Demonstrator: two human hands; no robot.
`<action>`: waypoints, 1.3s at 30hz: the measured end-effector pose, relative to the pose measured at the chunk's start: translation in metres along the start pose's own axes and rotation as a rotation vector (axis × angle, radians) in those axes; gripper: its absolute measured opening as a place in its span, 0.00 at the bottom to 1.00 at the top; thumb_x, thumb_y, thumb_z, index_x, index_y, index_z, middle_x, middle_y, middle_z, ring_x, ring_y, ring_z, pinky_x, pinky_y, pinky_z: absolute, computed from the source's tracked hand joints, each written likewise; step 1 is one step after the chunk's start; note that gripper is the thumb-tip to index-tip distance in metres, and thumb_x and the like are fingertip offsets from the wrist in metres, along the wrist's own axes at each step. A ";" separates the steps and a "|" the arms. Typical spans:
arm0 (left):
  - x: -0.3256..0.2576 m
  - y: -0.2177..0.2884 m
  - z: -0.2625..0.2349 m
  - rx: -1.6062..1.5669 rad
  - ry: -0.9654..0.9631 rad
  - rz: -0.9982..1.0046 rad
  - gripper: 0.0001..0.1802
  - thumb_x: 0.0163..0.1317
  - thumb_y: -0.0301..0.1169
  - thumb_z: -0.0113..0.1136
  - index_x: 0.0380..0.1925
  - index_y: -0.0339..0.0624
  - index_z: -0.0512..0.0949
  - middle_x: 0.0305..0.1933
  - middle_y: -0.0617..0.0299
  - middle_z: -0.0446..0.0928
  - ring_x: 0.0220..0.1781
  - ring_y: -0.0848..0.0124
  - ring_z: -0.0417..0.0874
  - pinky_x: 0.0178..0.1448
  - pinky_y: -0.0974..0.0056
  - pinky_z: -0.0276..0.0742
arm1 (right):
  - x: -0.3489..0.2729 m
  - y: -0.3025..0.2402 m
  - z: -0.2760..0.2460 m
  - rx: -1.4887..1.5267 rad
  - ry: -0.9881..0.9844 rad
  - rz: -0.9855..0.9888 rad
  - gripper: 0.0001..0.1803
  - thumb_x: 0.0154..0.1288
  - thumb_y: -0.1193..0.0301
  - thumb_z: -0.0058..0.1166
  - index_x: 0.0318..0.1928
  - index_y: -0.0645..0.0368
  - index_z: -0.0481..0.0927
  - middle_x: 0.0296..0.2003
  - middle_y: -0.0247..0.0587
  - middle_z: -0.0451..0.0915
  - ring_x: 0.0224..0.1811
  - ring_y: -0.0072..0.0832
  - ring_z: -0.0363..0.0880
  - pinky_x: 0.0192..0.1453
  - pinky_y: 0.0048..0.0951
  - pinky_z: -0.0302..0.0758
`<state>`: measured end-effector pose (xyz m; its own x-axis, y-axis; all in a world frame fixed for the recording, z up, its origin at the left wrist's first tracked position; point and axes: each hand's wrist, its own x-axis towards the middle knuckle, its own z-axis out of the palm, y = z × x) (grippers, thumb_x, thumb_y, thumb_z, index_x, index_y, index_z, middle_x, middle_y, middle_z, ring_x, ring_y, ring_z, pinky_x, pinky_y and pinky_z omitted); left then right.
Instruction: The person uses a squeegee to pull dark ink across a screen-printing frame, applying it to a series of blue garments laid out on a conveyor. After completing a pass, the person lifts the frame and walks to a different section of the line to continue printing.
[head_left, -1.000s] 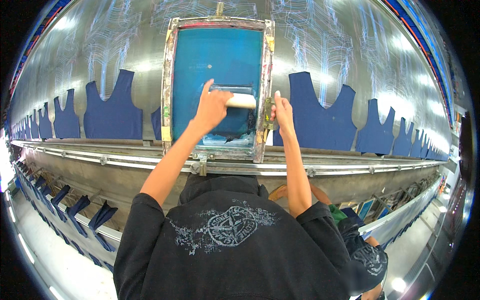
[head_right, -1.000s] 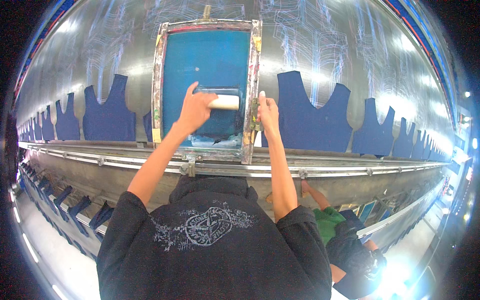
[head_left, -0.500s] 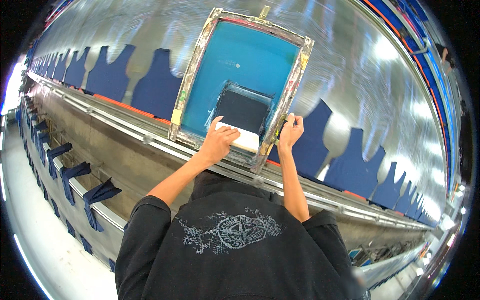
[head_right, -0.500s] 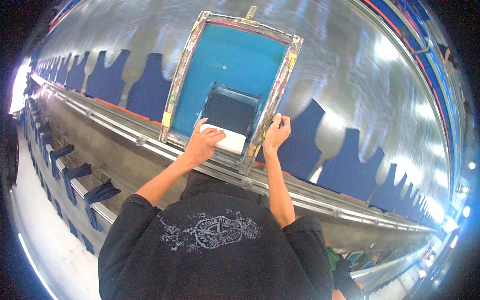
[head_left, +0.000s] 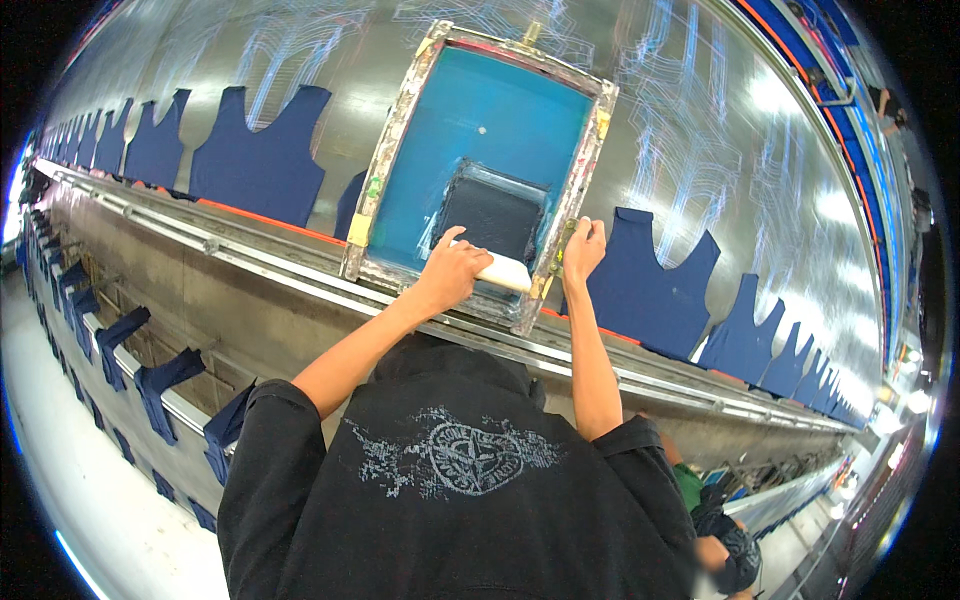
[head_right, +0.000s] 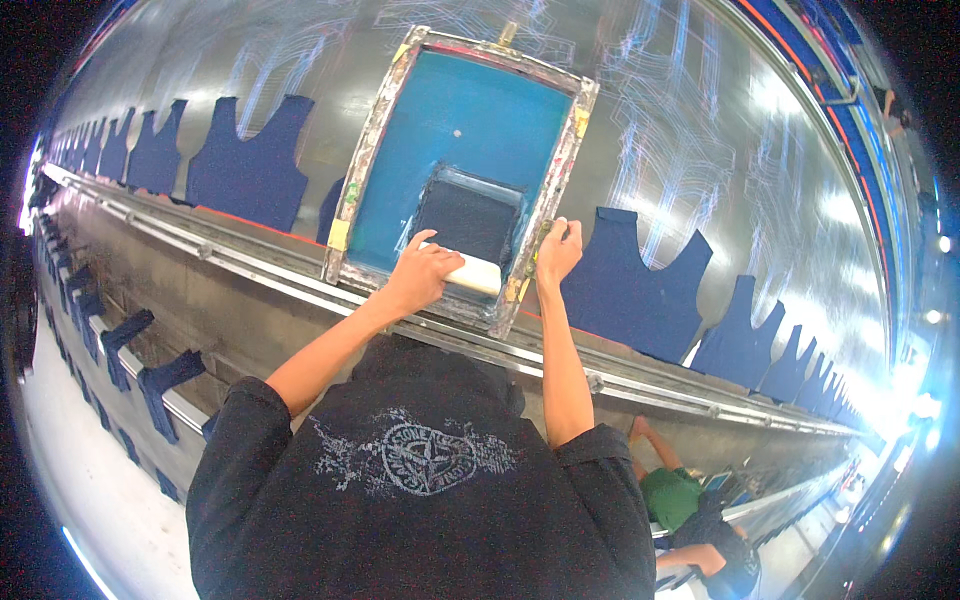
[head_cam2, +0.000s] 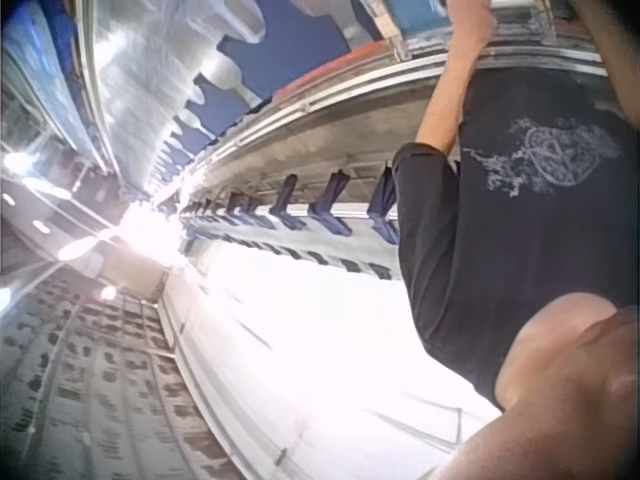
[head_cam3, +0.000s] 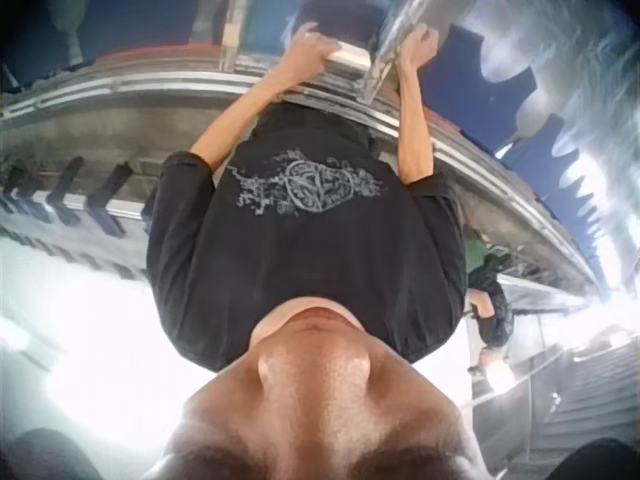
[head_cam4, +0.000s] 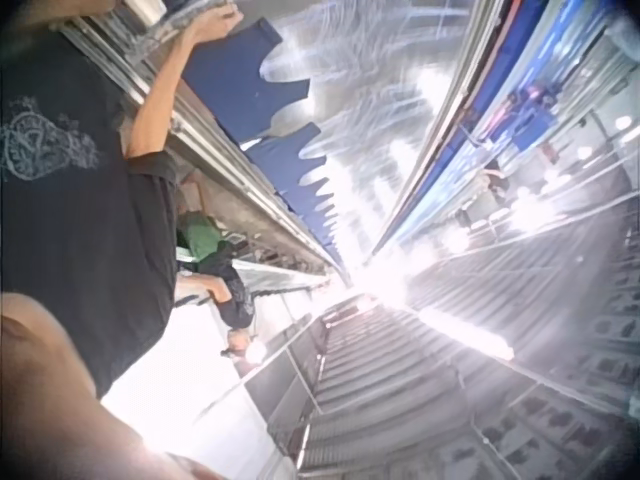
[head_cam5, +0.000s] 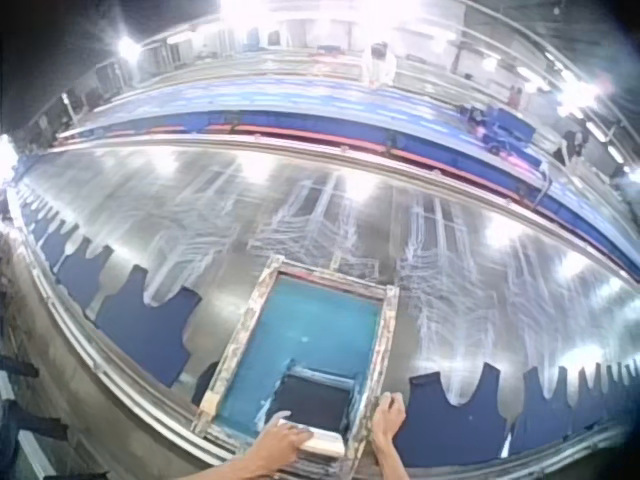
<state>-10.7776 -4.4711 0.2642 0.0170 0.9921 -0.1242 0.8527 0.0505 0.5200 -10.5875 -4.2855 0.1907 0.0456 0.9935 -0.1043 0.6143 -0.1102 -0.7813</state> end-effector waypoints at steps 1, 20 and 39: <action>0.009 -0.004 -0.005 -0.019 -0.074 0.014 0.17 0.53 0.22 0.65 0.45 0.47 0.85 0.44 0.57 0.88 0.52 0.61 0.88 0.77 0.44 0.63 | 0.001 -0.005 -0.001 -0.056 -0.037 0.049 0.17 0.75 0.62 0.53 0.34 0.64 0.75 0.28 0.49 0.80 0.32 0.48 0.78 0.43 0.46 0.72; 0.013 -0.015 -0.013 -0.014 -0.207 0.013 0.18 0.52 0.24 0.64 0.45 0.48 0.86 0.38 0.55 0.87 0.46 0.57 0.86 0.78 0.45 0.62 | -0.111 -0.069 -0.026 -0.347 -0.692 -0.632 0.13 0.57 0.76 0.63 0.45 0.60 0.84 0.40 0.50 0.86 0.47 0.47 0.84 0.59 0.44 0.75; -0.051 0.001 -0.025 -0.086 0.245 0.060 0.29 0.50 0.16 0.61 0.56 0.44 0.83 0.56 0.59 0.87 0.59 0.63 0.86 0.81 0.42 0.56 | -0.021 -0.070 -0.025 0.462 0.007 0.295 0.18 0.78 0.63 0.57 0.29 0.56 0.70 0.22 0.25 0.68 0.24 0.12 0.61 0.26 0.24 0.57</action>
<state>-10.7904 -4.5184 0.2919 -0.0697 0.9913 0.1119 0.8066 -0.0100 0.5911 -10.6118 -4.2981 0.2624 0.1698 0.9186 -0.3569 0.1653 -0.3836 -0.9086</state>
